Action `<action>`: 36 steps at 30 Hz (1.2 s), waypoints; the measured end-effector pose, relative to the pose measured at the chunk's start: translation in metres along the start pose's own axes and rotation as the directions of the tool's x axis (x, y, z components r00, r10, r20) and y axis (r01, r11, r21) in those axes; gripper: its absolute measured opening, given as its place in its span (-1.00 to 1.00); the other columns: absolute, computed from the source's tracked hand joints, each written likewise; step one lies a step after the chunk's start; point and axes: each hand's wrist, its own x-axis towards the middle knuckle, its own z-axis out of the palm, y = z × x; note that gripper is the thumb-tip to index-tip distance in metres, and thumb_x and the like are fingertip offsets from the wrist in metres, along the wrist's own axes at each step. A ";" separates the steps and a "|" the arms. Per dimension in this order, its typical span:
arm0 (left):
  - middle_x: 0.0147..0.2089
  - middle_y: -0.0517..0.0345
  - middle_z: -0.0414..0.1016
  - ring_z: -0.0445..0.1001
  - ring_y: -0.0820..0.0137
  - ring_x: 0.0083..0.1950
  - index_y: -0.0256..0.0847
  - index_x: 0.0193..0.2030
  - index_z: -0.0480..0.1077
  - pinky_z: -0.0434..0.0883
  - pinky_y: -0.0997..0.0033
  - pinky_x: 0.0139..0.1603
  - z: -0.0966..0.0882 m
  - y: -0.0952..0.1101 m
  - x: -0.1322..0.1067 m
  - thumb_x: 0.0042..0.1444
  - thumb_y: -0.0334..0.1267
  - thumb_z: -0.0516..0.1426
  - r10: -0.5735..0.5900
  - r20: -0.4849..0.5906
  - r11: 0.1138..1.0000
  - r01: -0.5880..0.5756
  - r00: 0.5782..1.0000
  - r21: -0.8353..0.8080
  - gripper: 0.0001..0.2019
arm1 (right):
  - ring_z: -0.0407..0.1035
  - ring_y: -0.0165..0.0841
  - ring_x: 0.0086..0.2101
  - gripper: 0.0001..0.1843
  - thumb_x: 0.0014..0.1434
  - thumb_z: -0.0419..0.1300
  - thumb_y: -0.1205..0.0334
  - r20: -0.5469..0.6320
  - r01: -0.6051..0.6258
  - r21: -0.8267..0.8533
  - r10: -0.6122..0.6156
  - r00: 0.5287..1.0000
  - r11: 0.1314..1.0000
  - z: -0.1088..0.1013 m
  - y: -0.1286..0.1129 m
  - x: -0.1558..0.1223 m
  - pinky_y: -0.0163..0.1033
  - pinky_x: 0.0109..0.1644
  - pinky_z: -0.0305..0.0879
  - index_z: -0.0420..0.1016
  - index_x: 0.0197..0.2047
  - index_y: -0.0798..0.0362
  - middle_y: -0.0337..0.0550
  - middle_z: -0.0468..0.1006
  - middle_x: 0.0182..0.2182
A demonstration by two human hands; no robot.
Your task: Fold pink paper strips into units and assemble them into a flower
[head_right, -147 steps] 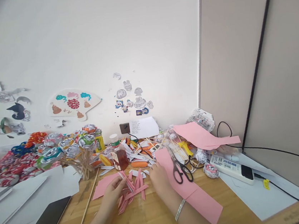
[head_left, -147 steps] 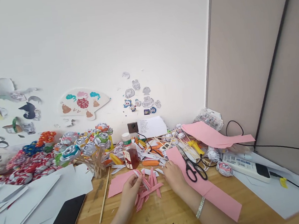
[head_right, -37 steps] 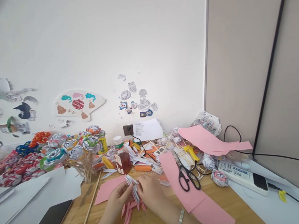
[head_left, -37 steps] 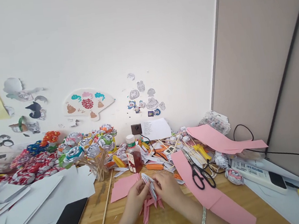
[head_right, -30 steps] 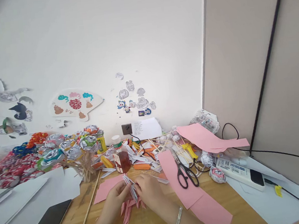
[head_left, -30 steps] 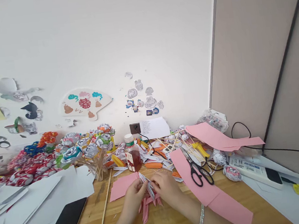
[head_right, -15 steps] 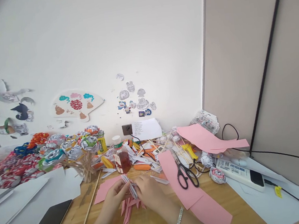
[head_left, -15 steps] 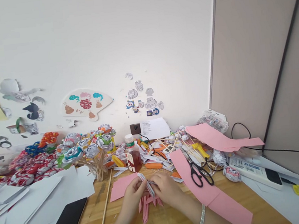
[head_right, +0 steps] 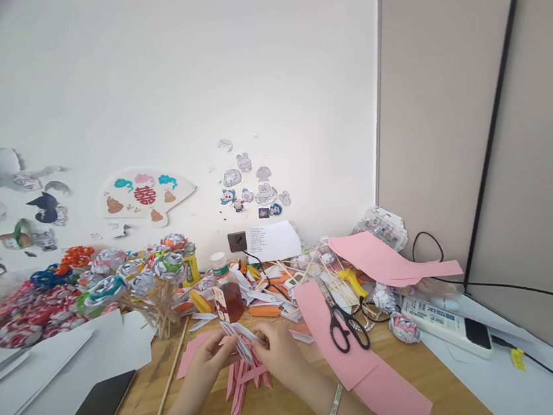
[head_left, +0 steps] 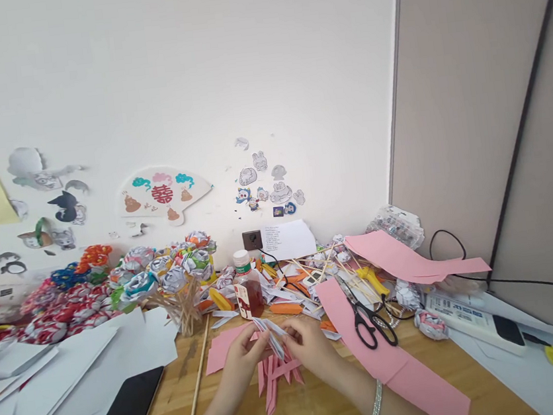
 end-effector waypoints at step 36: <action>-0.39 0.14 0.52 0.50 0.27 -0.31 -0.26 -0.35 0.40 0.45 0.24 -0.21 0.009 -0.012 0.001 -0.19 -0.02 0.22 -0.032 0.061 0.999 0.034 0.998 -0.040 -0.65 | 0.34 -0.36 -0.44 -0.90 -0.05 0.14 0.28 -0.141 -0.198 0.343 0.258 0.956 0.918 -0.006 -0.019 0.004 -0.28 -0.33 0.28 0.44 -0.48 0.13 -0.17 0.48 -0.49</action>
